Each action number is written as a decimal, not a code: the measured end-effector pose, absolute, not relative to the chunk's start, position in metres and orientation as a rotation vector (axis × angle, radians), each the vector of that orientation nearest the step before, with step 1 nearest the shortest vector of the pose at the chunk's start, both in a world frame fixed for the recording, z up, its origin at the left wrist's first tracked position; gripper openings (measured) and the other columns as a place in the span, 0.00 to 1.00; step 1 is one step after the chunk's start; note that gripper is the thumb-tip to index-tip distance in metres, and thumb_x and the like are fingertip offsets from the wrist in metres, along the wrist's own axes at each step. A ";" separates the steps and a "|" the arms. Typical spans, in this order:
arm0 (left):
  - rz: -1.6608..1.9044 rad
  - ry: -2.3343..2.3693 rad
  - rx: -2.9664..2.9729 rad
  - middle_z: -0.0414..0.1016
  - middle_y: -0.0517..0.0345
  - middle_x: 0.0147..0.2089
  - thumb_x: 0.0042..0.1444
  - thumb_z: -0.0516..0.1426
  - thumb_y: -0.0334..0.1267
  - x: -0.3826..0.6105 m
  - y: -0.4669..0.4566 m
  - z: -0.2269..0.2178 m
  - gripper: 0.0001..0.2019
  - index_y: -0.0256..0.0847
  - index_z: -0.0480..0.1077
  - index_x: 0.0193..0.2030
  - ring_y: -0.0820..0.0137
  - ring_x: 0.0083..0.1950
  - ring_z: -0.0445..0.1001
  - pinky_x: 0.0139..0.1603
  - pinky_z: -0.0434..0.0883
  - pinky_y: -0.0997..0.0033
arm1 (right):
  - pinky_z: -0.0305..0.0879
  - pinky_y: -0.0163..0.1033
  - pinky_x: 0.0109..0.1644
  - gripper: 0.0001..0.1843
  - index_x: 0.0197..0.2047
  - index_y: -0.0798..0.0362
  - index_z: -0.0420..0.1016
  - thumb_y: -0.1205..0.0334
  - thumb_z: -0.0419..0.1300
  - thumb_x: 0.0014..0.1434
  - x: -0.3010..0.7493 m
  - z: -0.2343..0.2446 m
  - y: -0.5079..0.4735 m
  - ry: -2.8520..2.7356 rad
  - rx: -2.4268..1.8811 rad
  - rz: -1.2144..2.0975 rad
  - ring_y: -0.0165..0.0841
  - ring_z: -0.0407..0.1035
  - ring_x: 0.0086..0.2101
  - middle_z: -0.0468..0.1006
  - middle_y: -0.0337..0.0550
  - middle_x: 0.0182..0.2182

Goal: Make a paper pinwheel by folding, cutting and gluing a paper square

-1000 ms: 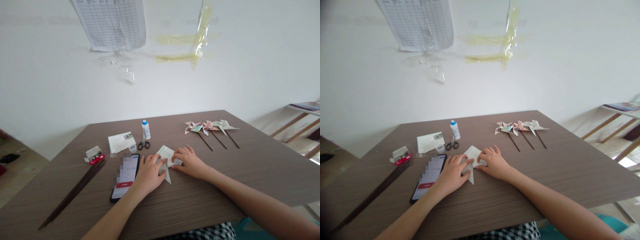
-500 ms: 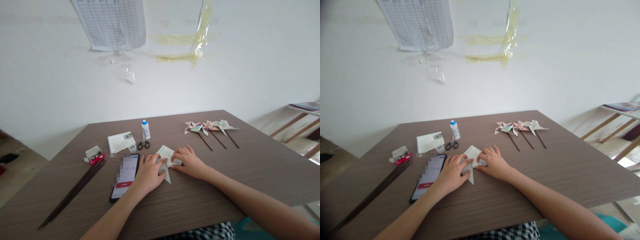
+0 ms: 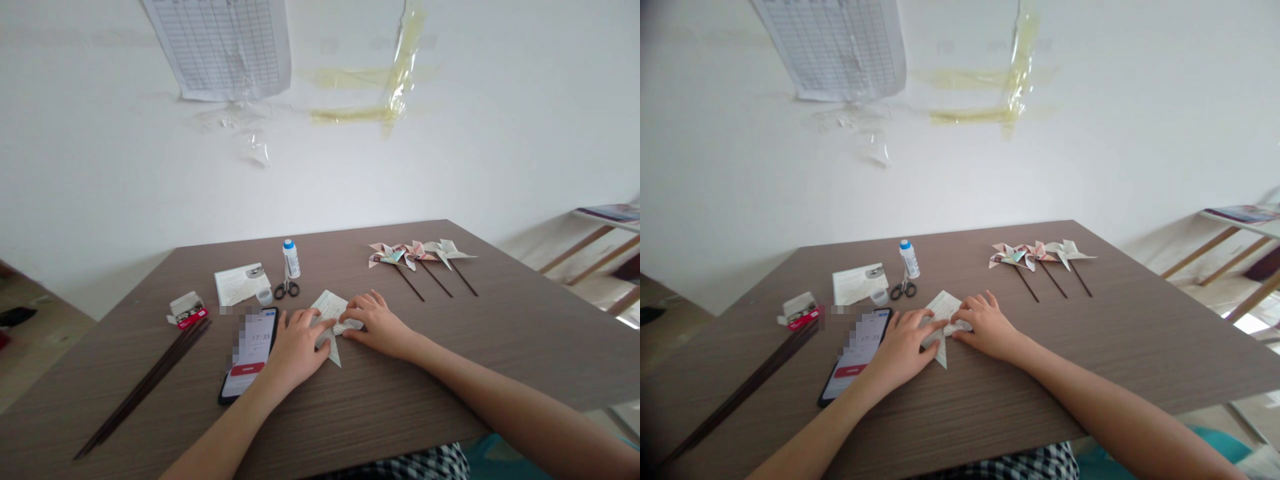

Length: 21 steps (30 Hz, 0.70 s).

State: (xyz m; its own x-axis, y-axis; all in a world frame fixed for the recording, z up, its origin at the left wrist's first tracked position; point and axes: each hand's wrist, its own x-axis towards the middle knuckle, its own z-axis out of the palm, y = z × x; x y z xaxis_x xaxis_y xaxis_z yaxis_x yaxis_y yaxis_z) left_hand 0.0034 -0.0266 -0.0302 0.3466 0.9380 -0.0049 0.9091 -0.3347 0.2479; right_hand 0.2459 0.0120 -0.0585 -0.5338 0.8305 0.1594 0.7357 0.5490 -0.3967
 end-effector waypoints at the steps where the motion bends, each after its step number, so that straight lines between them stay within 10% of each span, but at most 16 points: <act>1: 0.189 1.672 2.398 0.81 0.46 0.79 0.75 0.65 0.37 0.004 -0.027 -0.029 0.24 0.57 0.85 0.74 0.39 0.83 0.73 0.88 0.60 0.18 | 0.53 0.81 0.86 0.13 0.61 0.41 0.92 0.57 0.75 0.76 0.246 -0.058 0.012 -2.458 -1.291 0.405 0.53 0.80 0.65 0.88 0.51 0.60; 21: 0.188 1.674 2.402 0.81 0.48 0.79 0.75 0.68 0.37 0.002 -0.026 -0.027 0.23 0.58 0.85 0.74 0.40 0.81 0.75 0.89 0.61 0.19 | 0.52 0.81 0.86 0.13 0.61 0.41 0.93 0.56 0.75 0.76 0.245 -0.058 0.013 -2.454 -1.301 0.431 0.53 0.80 0.65 0.87 0.51 0.60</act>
